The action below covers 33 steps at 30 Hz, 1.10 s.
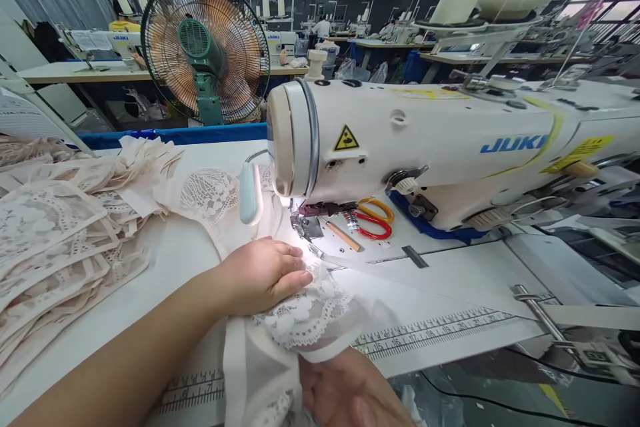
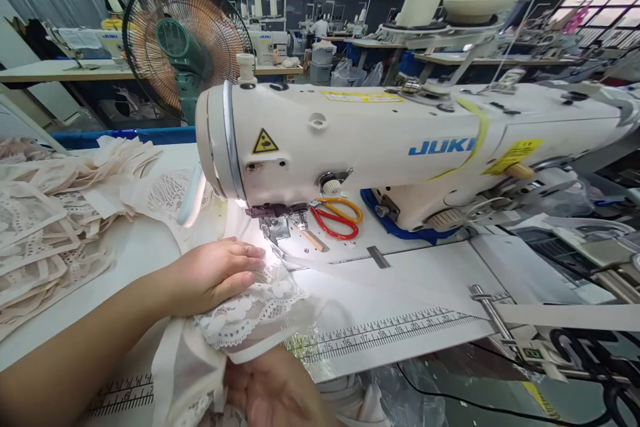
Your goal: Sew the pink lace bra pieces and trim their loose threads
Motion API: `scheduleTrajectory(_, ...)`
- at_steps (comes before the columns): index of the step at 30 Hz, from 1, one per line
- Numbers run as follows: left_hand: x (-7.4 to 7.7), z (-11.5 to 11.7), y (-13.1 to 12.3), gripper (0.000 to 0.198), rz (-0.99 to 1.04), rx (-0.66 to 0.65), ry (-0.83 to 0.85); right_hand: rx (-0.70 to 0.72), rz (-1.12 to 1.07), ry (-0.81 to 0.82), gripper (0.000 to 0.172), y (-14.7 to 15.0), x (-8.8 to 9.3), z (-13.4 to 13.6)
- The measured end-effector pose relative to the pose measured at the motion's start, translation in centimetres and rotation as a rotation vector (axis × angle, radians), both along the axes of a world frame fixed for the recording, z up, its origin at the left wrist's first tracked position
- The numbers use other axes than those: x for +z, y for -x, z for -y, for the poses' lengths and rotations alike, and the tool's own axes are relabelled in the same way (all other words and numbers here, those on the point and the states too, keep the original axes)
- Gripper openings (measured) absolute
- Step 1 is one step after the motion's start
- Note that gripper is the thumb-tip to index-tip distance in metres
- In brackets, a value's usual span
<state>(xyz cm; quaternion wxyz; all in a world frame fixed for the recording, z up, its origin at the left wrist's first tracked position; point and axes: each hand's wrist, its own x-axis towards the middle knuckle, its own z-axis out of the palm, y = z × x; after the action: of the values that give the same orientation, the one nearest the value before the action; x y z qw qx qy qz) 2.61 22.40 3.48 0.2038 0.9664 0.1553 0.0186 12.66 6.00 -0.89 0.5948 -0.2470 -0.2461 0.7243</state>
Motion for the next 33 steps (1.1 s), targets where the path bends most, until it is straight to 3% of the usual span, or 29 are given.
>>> scheduleTrajectory(13,0.4,-1.0,0.2,0.046,-0.088,0.027,-0.063,0.073,-0.158,-0.073,0.065,1.8,-0.3,-3.1)
scheduleTrajectory(23,0.2,-1.1,-0.4,0.045,-0.197,0.061,-0.185,0.127,-0.134,-0.043,0.068,2.1,-2.1,-4.0)
scheduleTrajectory(33,0.2,-1.0,-1.3,0.051,-0.288,0.104,-0.253,0.052,-0.204,-0.02,0.057,2.5,-1.4,-4.0)
